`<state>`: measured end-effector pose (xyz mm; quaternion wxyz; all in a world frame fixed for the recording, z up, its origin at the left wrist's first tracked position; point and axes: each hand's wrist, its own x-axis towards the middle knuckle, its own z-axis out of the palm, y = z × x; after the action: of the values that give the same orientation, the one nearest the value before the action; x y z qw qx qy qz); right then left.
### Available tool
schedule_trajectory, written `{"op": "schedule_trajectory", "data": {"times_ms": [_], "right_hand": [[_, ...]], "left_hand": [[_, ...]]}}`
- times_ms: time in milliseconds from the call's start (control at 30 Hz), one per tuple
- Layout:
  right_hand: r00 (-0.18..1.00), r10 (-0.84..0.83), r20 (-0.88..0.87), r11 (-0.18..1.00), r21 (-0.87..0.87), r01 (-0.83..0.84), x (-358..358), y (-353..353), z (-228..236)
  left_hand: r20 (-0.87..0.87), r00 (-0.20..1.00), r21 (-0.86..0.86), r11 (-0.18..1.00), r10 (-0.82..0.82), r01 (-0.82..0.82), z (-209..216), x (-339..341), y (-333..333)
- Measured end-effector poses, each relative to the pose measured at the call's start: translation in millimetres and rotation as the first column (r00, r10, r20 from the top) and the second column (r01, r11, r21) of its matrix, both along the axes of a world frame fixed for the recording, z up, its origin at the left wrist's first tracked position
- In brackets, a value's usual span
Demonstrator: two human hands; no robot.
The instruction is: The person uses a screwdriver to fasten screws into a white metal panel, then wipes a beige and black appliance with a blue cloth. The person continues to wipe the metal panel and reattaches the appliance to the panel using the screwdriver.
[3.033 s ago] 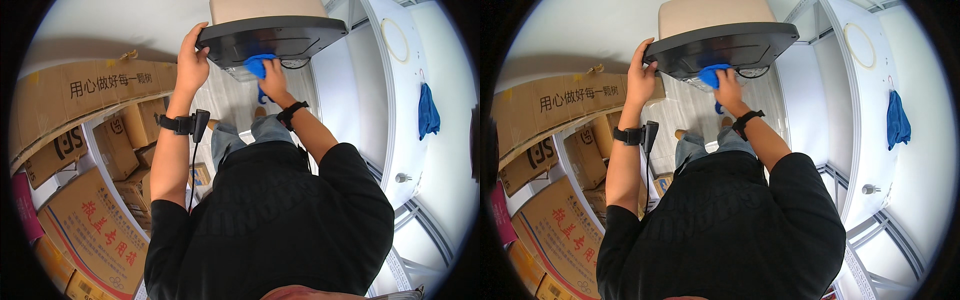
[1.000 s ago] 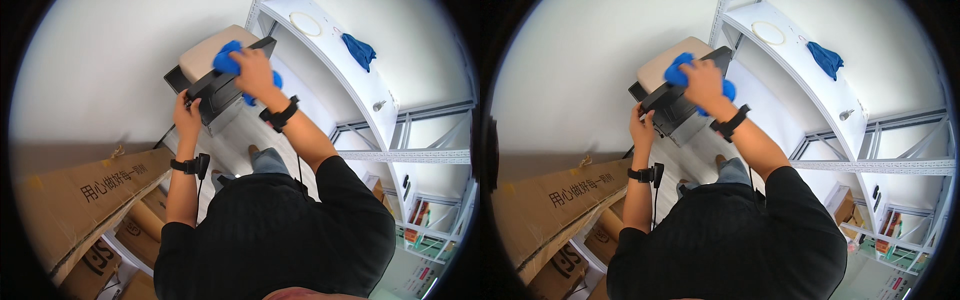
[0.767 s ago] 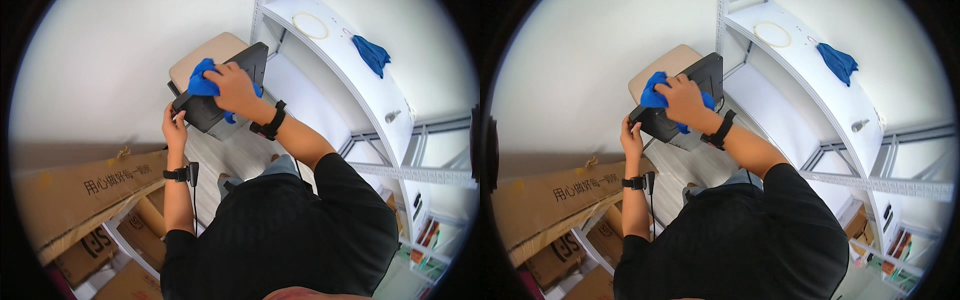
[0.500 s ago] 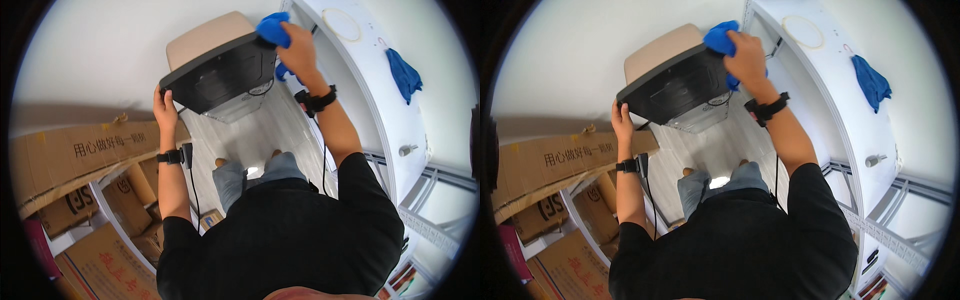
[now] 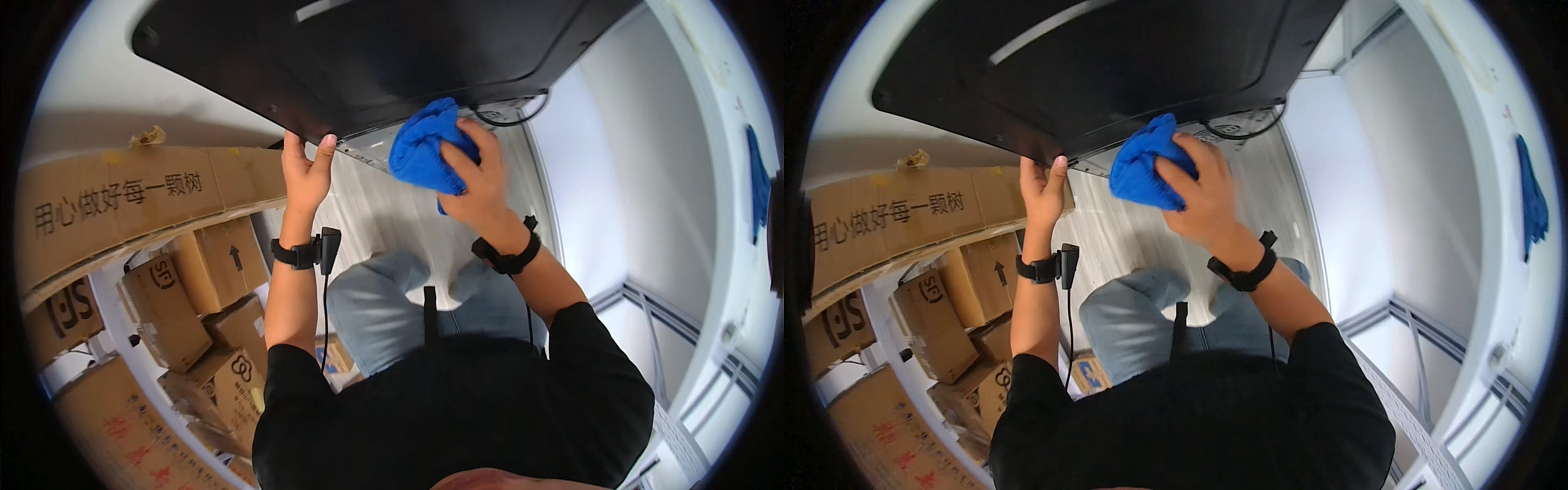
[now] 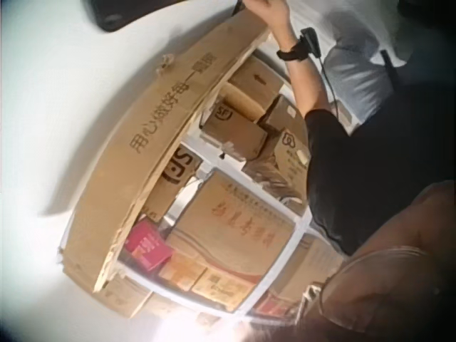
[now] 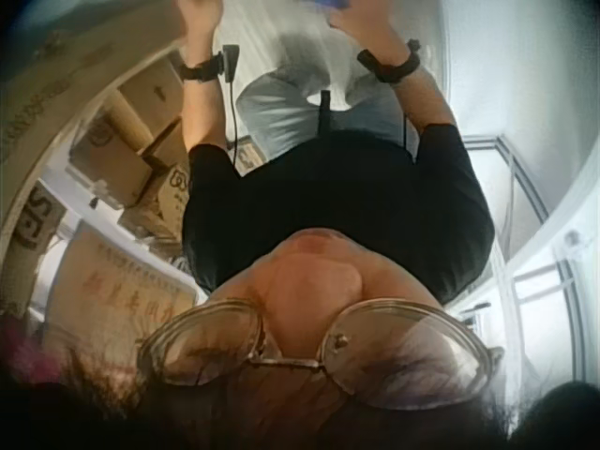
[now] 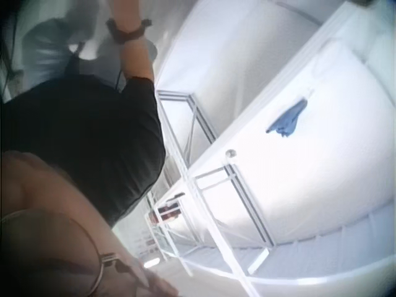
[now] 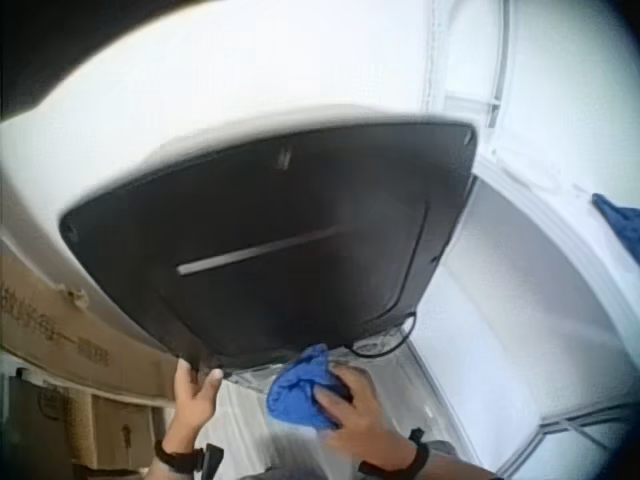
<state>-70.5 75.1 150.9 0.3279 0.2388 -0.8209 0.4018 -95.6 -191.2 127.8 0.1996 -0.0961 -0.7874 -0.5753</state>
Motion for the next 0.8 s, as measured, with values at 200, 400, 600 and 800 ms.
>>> {"op": "schedule_trajectory", "data": {"times_ms": [200, 400, 600, 800], "right_hand": [[0.956, 0.034, -0.292, 0.999, 0.022, -0.029, -28, -48, -95], [0.855, 0.079, -0.513, 0.997, 0.035, -0.071, -47, -78, -115], [0.859, 0.156, -0.488, 0.987, 0.111, -0.116, -35, -100, -100], [0.904, 0.146, -0.401, 0.984, 0.154, -0.090, -37, -59, -92]], "left_hand": [[-0.218, 0.975, 0.118, 0.991, -0.040, 0.067, -37, -18, 2], [-0.313, 0.940, 0.062, 0.984, -0.139, 0.166, -40, -24, -13], [-0.216, 0.961, 0.081, 0.978, -0.171, 0.192, -37, -18, -15], [-0.244, 0.966, 0.049, 0.993, -0.089, 0.104, -37, -15, -6]]}}
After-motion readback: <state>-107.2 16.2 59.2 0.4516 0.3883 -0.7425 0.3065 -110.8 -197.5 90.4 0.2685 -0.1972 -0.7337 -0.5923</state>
